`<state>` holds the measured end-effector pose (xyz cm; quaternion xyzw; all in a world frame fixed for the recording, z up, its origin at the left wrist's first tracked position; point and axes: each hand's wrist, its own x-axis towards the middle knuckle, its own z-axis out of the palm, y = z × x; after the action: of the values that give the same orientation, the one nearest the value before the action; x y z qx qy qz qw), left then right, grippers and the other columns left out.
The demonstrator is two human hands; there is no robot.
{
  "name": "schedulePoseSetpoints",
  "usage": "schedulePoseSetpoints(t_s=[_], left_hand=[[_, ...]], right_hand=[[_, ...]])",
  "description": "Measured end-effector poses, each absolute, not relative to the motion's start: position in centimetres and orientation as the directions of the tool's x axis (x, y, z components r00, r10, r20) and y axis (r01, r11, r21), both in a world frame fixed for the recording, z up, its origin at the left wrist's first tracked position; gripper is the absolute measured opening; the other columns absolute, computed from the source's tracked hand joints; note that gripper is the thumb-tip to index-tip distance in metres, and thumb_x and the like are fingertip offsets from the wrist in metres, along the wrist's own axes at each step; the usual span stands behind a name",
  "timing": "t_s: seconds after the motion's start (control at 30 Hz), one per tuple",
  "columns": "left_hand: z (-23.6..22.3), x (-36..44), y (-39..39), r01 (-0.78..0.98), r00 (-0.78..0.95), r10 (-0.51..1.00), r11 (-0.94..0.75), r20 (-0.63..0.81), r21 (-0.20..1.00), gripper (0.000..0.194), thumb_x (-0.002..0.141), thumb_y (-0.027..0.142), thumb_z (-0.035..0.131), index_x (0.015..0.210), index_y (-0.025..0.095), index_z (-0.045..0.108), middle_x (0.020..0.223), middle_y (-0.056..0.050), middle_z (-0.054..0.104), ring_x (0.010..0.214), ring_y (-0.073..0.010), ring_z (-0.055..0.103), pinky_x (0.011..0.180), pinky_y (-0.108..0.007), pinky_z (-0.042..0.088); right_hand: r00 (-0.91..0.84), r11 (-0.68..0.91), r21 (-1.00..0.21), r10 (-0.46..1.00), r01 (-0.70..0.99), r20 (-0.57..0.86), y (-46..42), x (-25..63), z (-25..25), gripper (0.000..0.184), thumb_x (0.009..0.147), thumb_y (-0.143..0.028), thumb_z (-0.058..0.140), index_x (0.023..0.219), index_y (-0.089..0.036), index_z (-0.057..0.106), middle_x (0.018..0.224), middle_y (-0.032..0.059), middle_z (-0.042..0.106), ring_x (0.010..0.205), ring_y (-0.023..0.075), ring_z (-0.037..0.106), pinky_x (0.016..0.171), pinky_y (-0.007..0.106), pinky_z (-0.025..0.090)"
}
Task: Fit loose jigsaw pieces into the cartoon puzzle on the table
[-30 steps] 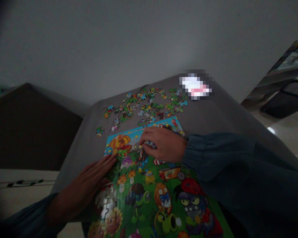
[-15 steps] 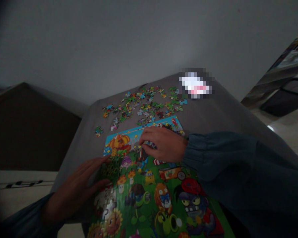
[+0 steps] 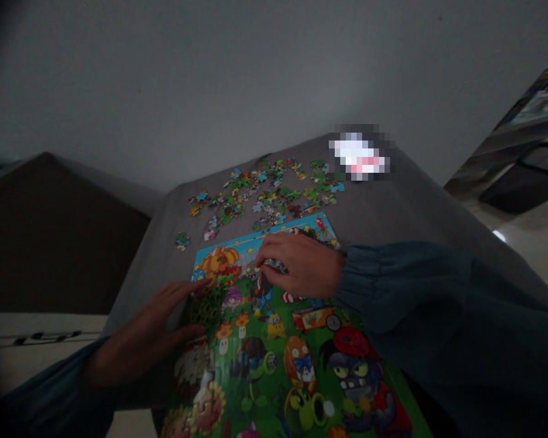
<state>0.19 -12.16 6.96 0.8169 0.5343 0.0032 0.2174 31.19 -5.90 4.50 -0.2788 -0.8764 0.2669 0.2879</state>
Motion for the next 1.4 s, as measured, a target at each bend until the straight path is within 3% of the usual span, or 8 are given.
schedulePoseSetpoints(t_s=[0.23, 0.4, 0.73, 0.87, 1.1, 1.23, 1.4], left_hand=[[7.1, 0.2, -11.6, 0.886, 0.416, 0.876, -0.329, -0.245, 0.327, 0.06, 0.084, 0.034, 0.062, 0.139, 0.033, 0.038, 0.127, -0.004, 0.056, 0.12, -0.0269, 0.05, 0.102, -0.047, 0.042], [7.0, -0.2, -11.4, 0.88, 0.429, 0.87, -0.343, -0.241, 0.328, 0.066, 0.085, 0.032, 0.062, 0.143, 0.037, 0.031, 0.13, -0.003, 0.054, 0.121, -0.0257, 0.049, 0.103, -0.046, 0.041], [7.0, -0.6, -11.3, 0.876, 0.441, 0.871, -0.364, -0.217, 0.317, 0.055, 0.086, 0.037, 0.06, 0.138, 0.034, 0.04, 0.136, -0.003, 0.051, 0.126, -0.0247, 0.048, 0.106, -0.045, 0.042], [6.8, -1.1, -12.7, 0.874, 0.472, 0.864, -0.433, -0.173, 0.222, 0.054, 0.092, 0.043, 0.051, 0.143, 0.036, 0.032, 0.147, -0.002, 0.042, 0.133, -0.0241, 0.042, 0.109, -0.043, 0.039], [5.9, -1.2, -16.9, 0.813, 0.551, 0.814, -0.573, -0.183, -0.102, 0.068, 0.096, 0.048, 0.042, 0.152, 0.029, 0.01, 0.156, -0.003, 0.027, 0.141, -0.0244, 0.03, 0.104, -0.041, 0.045], [5.3, -1.2, -17.0, 0.815, 0.539, 0.824, -0.563, -0.174, -0.139, 0.066, 0.098, 0.045, 0.037, 0.153, 0.026, 0.006, 0.156, -0.004, 0.026, 0.142, -0.0243, 0.028, 0.102, -0.042, 0.046], [4.9, -1.3, -16.4, 0.829, 0.527, 0.836, -0.545, -0.154, -0.124, 0.062, 0.099, 0.043, 0.035, 0.152, 0.031, 0.005, 0.155, -0.001, 0.027, 0.142, -0.0246, 0.026, 0.1, -0.043, 0.047]], right_hand=[[-0.682, 0.707, -0.623, 0.638, 0.336, 0.357, -6.0, 31.2, 4.7, 0.016, 0.09, -0.016, 0.05, 0.094, -0.016, 0.066, 0.099, 0.0083, 0.067, 0.095, 0.0193, 0.059, 0.088, 0.037, 0.045], [-0.689, 0.704, -0.628, 0.636, 0.332, 0.349, -5.9, 31.2, 4.7, 0.017, 0.09, -0.016, 0.05, 0.095, -0.016, 0.066, 0.099, 0.0081, 0.066, 0.095, 0.0191, 0.059, 0.088, 0.037, 0.045], [-0.683, 0.694, -0.636, 0.646, 0.338, 0.341, -5.9, 31.2, 4.5, 0.017, 0.09, -0.016, 0.05, 0.096, -0.016, 0.066, 0.1, 0.0079, 0.066, 0.097, 0.0191, 0.059, 0.089, 0.036, 0.045], [-0.68, 0.699, -0.63, 0.644, 0.337, 0.35, -5.9, 31.2, 4.6, 0.016, 0.09, -0.016, 0.051, 0.095, -0.015, 0.066, 0.1, 0.0085, 0.066, 0.097, 0.0196, 0.059, 0.088, 0.036, 0.044], [-0.686, 0.704, -0.632, 0.635, 0.324, 0.356, -6.0, 31.2, 4.5, 0.017, 0.09, -0.016, 0.051, 0.095, -0.013, 0.066, 0.1, 0.0093, 0.066, 0.097, 0.0199, 0.06, 0.088, 0.037, 0.045], [-0.686, 0.707, -0.631, 0.632, 0.32, 0.36, -6.0, 31.2, 4.4, 0.017, 0.09, -0.015, 0.05, 0.096, -0.013, 0.066, 0.099, 0.0094, 0.066, 0.096, 0.0195, 0.06, 0.087, 0.036, 0.045], [-0.689, 0.705, -0.632, 0.632, 0.322, 0.353, -6.0, 31.3, 4.5, 0.018, 0.09, -0.016, 0.049, 0.096, -0.013, 0.066, 0.099, 0.0092, 0.066, 0.096, 0.0195, 0.059, 0.087, 0.036, 0.045]])
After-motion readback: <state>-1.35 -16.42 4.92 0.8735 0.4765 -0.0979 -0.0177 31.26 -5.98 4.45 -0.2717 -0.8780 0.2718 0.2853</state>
